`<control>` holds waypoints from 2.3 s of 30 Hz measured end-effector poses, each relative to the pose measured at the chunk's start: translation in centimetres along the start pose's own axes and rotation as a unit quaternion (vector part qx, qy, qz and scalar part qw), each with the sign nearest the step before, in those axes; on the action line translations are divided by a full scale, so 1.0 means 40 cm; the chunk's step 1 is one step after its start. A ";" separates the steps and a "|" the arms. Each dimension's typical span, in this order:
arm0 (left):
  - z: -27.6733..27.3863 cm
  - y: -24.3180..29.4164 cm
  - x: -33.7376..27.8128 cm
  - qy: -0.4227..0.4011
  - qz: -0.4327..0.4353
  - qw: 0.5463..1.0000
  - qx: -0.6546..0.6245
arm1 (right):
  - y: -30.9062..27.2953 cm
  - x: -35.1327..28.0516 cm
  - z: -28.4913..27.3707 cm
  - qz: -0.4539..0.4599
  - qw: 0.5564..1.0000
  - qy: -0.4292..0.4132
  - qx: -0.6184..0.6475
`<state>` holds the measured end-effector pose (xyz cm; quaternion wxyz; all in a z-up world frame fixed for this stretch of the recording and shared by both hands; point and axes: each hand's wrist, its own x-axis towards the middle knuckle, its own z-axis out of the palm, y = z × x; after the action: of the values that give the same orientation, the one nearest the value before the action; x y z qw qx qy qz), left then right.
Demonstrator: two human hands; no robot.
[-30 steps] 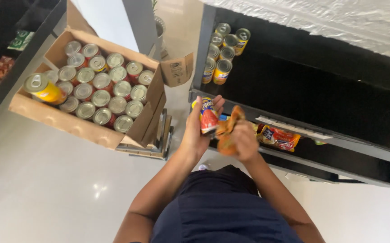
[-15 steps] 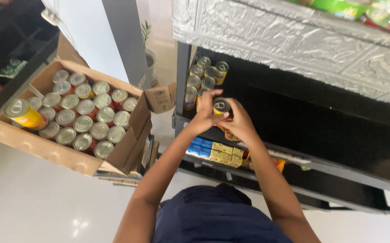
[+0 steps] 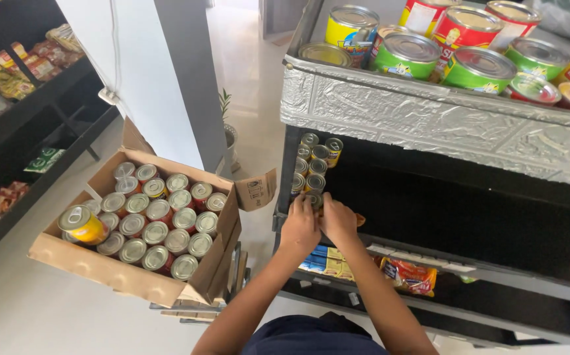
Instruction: Wiping canned goods with a cloth and organizing them onto a grocery store shelf.
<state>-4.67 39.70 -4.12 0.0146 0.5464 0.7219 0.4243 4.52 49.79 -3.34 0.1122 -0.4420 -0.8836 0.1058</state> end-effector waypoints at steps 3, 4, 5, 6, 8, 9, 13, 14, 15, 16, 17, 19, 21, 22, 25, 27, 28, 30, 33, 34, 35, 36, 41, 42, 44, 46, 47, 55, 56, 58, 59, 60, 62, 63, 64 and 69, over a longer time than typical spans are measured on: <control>0.014 -0.031 -0.016 -0.018 0.025 0.998 0.047 | -0.030 -0.007 0.014 -0.022 0.998 0.056 0.004; 0.002 -0.026 -0.016 -0.019 0.029 0.998 0.047 | -0.041 -0.010 0.015 -0.019 0.998 0.059 0.004; -0.010 -0.022 -0.016 -0.031 0.031 0.998 0.050 | -0.051 -0.011 0.017 -0.004 0.998 0.069 -0.009; -0.020 -0.017 -0.022 -0.045 0.031 0.997 0.052 | -0.060 -0.019 0.022 0.012 0.997 0.077 -0.023; -0.018 -0.027 -0.024 -0.069 0.036 0.996 0.040 | -0.055 -0.017 0.037 0.024 0.995 0.080 -0.045; -0.015 -0.032 -0.025 -0.090 0.038 0.995 0.028 | -0.052 -0.017 0.045 0.032 0.994 0.083 -0.068; 0.043 -0.103 0.002 -0.088 0.100 0.991 0.007 | -0.037 0.011 0.067 -0.004 0.990 0.107 -0.098; 0.029 -0.096 0.013 -0.093 0.095 0.991 -0.024 | -0.037 0.022 0.069 0.017 0.990 0.110 -0.083; 0.014 -0.089 0.024 -0.099 0.089 0.990 -0.055 | -0.036 0.032 0.071 0.039 0.990 0.113 -0.068; -0.012 -0.061 0.012 -0.100 0.087 0.989 -0.058 | -0.025 0.038 0.078 0.040 0.991 0.110 -0.071; -0.039 -0.031 0.001 -0.120 0.057 0.988 -0.076 | -0.014 0.043 0.084 0.035 0.988 0.131 -0.069; -0.056 0.000 -0.008 -0.136 0.032 0.986 -0.094 | 0.006 0.061 0.083 0.029 0.985 0.157 -0.069; -0.037 -0.002 -0.019 -0.109 0.050 0.992 -0.050 | 0.018 0.075 0.085 0.045 0.993 0.102 -0.045; -0.032 -0.009 -0.021 -0.107 0.053 0.992 -0.049 | 0.007 0.059 0.058 0.043 0.993 0.105 -0.045; -0.019 -0.022 -0.020 -0.077 0.072 0.994 -0.019 | 0.000 0.025 0.003 0.066 0.993 0.091 0.032; -0.021 -0.018 -0.016 -0.088 0.056 0.994 -0.010 | 0.023 0.019 0.003 0.202 0.965 0.117 0.124; -0.029 -0.011 -0.008 -0.091 0.054 0.994 -0.011 | 0.035 0.026 0.017 0.203 0.965 0.114 0.123; -0.040 0.004 0.010 -0.119 0.035 0.992 -0.001 | 0.062 0.041 0.047 0.125 0.981 0.094 0.112; 0.016 -0.035 0.038 -0.115 0.036 0.993 0.004 | 0.057 0.039 0.015 0.170 0.979 0.014 0.112; 0.029 -0.034 0.041 -0.116 0.034 0.993 0.003 | 0.088 0.041 0.030 0.171 0.979 0.012 0.111; 0.043 -0.033 0.043 -0.092 0.046 0.995 0.007 | 0.121 0.043 0.046 0.123 0.979 0.031 0.159; 0.057 -0.033 0.040 -0.069 0.057 0.996 0.011 | 0.153 0.038 0.065 0.078 0.974 0.049 0.207; -0.019 0.058 0.033 -0.031 0.092 0.989 -0.112 | 0.147 0.004 -0.004 0.061 0.874 0.006 0.482; -0.021 0.064 0.031 -0.027 0.100 0.978 -0.179 | 0.139 -0.011 -0.016 0.021 0.802 -0.003 0.596; 0.035 0.024 0.049 -0.027 0.094 0.977 -0.187 | 0.143 0.009 -0.033 0.043 0.791 -0.064 0.606; 0.064 0.007 0.055 -0.021 0.089 0.977 -0.194 | 0.182 0.046 -0.031 0.061 0.778 -0.127 0.612; 0.062 0.011 0.055 -0.007 0.090 0.989 -0.114 | 0.217 0.074 -0.023 0.054 0.835 -0.075 0.542; 0.081 -0.004 0.060 0.087 0.133 0.980 0.119 | 0.160 0.266 -0.103 -0.098 0.947 0.170 0.252; 0.096 -0.016 0.057 0.085 0.123 0.982 0.111 | 0.145 0.293 -0.092 -0.191 0.949 0.183 0.174; 0.114 -0.032 0.049 0.093 0.116 0.983 0.107 | 0.115 0.348 -0.060 -0.291 0.932 0.198 0.091; 0.117 -0.036 0.043 0.075 0.102 0.987 0.100 | 0.099 0.376 -0.040 -0.212 0.961 0.169 0.046; 0.117 -0.038 0.049 0.062 0.092 0.990 0.093 | 0.079 0.413 -0.031 -0.131 0.981 0.144 0.001; 0.104 -0.029 0.051 0.055 0.084 0.991 0.090 | 0.035 0.427 -0.026 -0.087 0.990 0.108 -0.019; 0.100 -0.025 0.050 0.033 0.071 0.993 0.083 | 0.015 0.433 -0.020 -0.031 0.997 0.062 -0.038; 0.095 -0.020 0.052 0.045 0.075 0.992 0.086 | -0.006 0.426 -0.030 -0.039 0.996 0.071 -0.038; 0.088 -0.018 0.048 -0.008 0.054 0.994 0.091 | -0.045 0.435 -0.019 0.031 0.993 0.077 -0.084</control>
<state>-4.31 43.30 -5.97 -0.0528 0.5871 0.7268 0.3526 -6.78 62.80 -0.28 0.1393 -0.4840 -0.8639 0.0001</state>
